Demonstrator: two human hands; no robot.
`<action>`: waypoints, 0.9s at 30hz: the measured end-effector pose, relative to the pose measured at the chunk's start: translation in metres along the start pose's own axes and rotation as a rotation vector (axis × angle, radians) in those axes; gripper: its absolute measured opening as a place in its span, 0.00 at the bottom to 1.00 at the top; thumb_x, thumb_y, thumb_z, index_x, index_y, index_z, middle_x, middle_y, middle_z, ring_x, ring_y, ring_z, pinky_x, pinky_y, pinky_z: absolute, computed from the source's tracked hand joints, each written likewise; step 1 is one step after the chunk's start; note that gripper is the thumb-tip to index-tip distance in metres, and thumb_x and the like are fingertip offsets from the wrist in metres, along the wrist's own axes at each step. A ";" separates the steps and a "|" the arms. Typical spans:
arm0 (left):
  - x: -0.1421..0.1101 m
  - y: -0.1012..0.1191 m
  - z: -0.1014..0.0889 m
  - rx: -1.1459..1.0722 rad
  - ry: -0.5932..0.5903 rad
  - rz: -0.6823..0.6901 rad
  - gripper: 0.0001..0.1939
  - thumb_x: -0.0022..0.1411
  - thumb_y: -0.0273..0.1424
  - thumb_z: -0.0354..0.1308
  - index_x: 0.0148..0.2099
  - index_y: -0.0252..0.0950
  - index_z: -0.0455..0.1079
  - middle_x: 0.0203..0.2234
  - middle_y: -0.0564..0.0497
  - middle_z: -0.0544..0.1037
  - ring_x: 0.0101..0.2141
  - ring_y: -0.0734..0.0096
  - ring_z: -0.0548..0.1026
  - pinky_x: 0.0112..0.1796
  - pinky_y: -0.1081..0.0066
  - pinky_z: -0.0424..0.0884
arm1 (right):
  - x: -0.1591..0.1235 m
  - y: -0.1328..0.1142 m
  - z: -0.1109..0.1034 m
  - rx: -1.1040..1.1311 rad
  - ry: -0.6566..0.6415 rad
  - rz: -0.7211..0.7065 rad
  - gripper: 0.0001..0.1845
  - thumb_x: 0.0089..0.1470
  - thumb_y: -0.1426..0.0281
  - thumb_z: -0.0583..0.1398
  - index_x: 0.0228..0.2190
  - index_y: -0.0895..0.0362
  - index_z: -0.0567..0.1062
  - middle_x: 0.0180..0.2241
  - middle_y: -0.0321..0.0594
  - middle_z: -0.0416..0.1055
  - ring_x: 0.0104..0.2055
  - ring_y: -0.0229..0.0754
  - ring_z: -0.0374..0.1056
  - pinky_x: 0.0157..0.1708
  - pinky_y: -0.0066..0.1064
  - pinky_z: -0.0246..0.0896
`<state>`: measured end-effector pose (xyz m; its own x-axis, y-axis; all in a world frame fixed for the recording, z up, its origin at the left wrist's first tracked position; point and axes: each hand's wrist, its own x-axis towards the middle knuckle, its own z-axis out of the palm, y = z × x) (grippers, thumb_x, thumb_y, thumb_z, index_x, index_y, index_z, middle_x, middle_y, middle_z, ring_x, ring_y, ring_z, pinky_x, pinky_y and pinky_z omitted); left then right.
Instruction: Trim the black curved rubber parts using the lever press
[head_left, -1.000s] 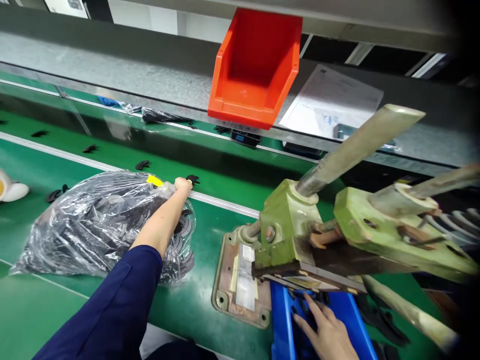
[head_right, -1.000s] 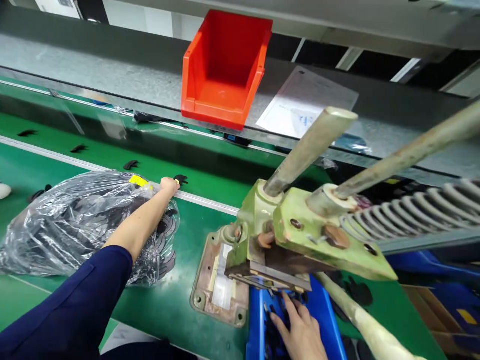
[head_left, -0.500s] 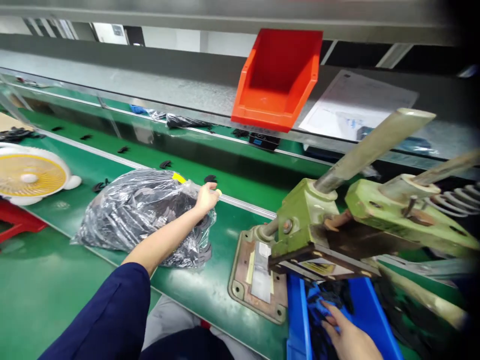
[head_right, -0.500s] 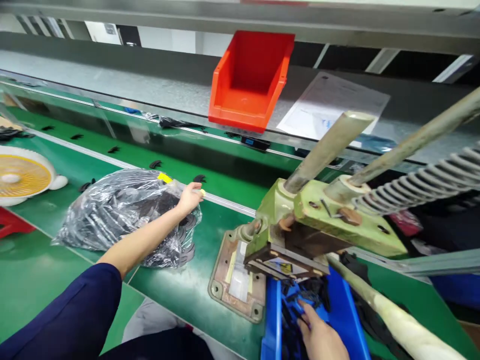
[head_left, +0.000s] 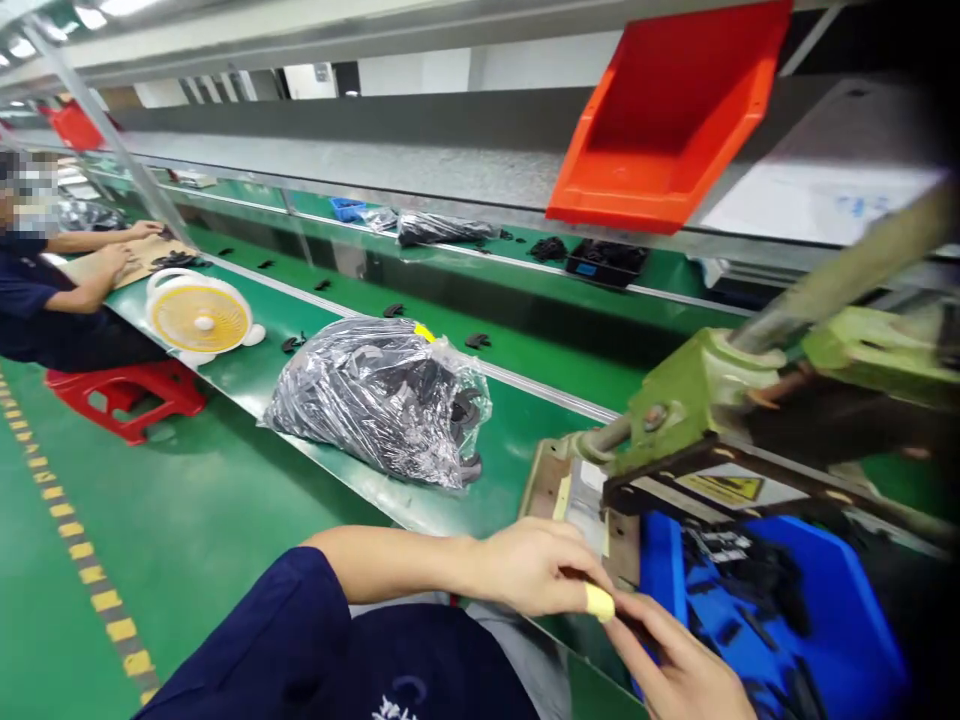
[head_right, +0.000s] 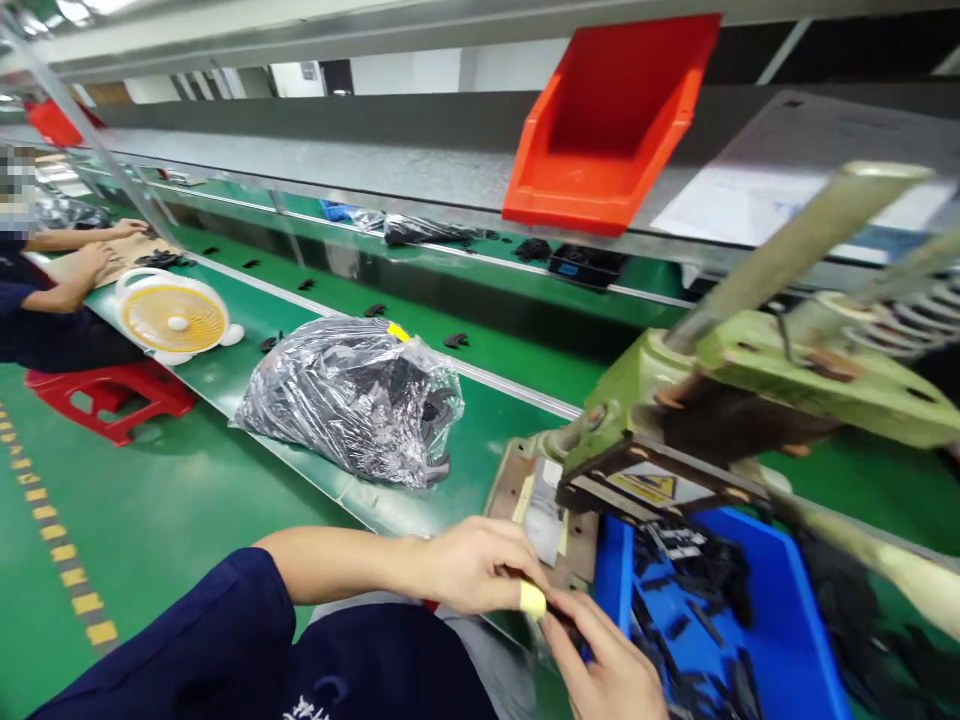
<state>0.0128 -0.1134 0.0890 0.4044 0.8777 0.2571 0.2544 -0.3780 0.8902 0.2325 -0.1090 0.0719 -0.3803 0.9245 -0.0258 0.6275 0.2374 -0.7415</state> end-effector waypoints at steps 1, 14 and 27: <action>-0.002 0.000 0.002 0.010 0.031 0.026 0.10 0.62 0.34 0.61 0.41 0.34 0.79 0.35 0.45 0.80 0.37 0.67 0.78 0.43 0.71 0.73 | 0.000 -0.013 0.001 0.024 0.004 0.002 0.20 0.50 0.48 0.60 0.35 0.48 0.80 0.40 0.41 0.80 0.40 0.48 0.77 0.41 0.34 0.75; -0.017 -0.006 0.009 -0.095 0.257 0.082 0.03 0.62 0.27 0.62 0.39 0.36 0.76 0.36 0.46 0.78 0.37 0.70 0.77 0.37 0.72 0.74 | -0.011 -0.019 0.032 0.566 0.258 0.081 0.13 0.50 0.57 0.65 0.33 0.53 0.78 0.36 0.41 0.76 0.41 0.42 0.72 0.44 0.37 0.69; -0.025 -0.019 0.017 -0.037 0.213 0.074 0.03 0.61 0.23 0.62 0.37 0.35 0.74 0.35 0.48 0.78 0.37 0.73 0.77 0.39 0.73 0.75 | -0.023 -0.013 0.043 0.716 0.283 0.163 0.08 0.47 0.65 0.69 0.33 0.50 0.79 0.34 0.36 0.76 0.36 0.38 0.70 0.38 0.31 0.65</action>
<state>0.0129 -0.1335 0.0596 0.2253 0.8919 0.3920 0.1969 -0.4357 0.8783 0.2038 -0.1464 0.0532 -0.0733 0.9948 -0.0709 0.0330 -0.0686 -0.9971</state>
